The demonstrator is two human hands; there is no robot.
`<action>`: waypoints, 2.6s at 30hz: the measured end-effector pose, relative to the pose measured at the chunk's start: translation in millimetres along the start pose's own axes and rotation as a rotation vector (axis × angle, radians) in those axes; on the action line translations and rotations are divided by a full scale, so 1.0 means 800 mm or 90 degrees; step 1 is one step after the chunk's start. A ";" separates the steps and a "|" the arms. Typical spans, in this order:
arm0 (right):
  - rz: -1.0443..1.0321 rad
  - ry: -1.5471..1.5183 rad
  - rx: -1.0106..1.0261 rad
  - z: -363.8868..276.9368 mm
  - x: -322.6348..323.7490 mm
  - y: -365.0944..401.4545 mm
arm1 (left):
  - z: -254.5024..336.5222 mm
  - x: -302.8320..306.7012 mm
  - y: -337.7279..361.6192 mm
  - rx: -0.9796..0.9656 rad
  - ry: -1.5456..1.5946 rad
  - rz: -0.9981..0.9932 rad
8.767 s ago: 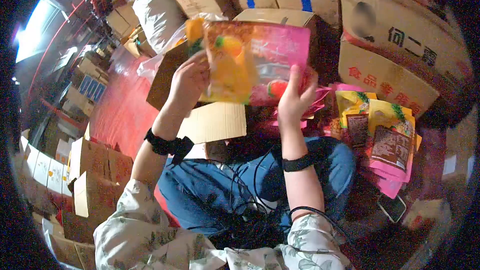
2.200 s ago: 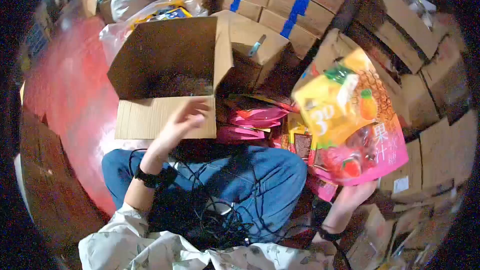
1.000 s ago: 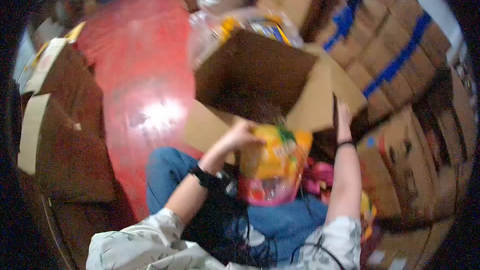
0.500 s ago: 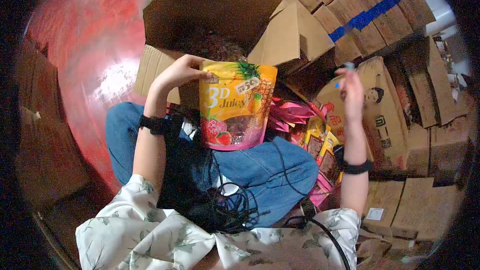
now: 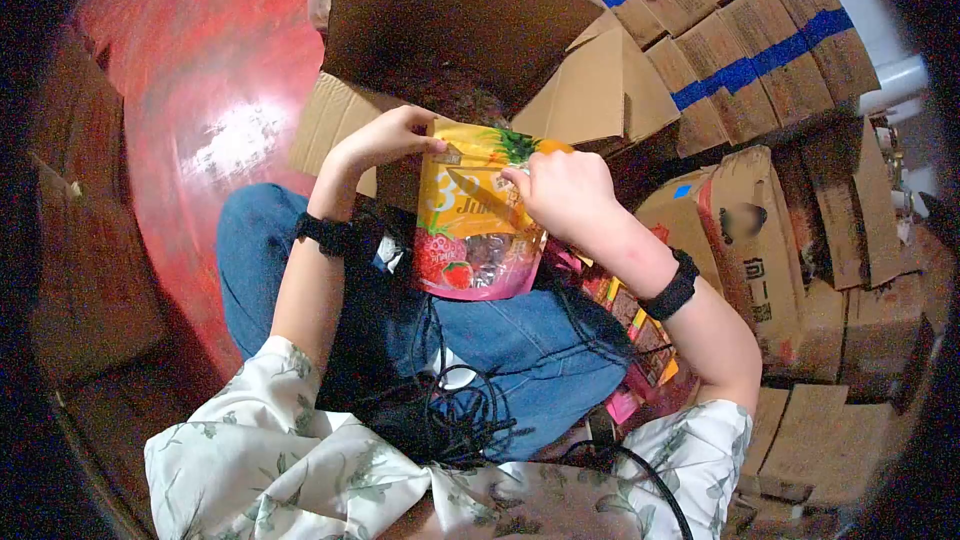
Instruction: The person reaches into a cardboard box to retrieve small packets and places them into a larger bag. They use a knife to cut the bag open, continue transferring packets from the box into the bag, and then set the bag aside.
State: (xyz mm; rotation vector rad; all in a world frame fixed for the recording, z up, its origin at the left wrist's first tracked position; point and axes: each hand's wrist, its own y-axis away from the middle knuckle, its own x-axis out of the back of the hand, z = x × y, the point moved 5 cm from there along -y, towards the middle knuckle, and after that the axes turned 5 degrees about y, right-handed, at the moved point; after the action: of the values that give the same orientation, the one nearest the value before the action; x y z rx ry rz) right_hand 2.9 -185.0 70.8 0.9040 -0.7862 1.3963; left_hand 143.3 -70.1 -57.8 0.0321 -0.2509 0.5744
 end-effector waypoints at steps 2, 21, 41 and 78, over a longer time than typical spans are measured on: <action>0.003 0.013 0.015 -0.008 0.012 -0.007 | 0.003 0.001 0.002 0.023 -0.008 -0.010; 0.000 0.037 0.007 -0.011 -0.006 0.005 | 0.004 -0.004 -0.001 -0.057 -0.034 0.013; -0.151 -0.020 -0.154 0.120 -0.060 0.080 | -0.001 -0.005 -0.003 -0.065 0.031 -0.006; 0.241 -0.332 0.143 0.000 -0.047 -0.003 | 0.020 -0.013 0.004 0.079 0.067 0.038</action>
State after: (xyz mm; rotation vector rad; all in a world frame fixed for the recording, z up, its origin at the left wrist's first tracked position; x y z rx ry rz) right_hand 3.6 -202.6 37.7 1.3764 -1.2602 1.6202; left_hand 129.2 -74.4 -44.7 0.1151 -0.1144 0.6479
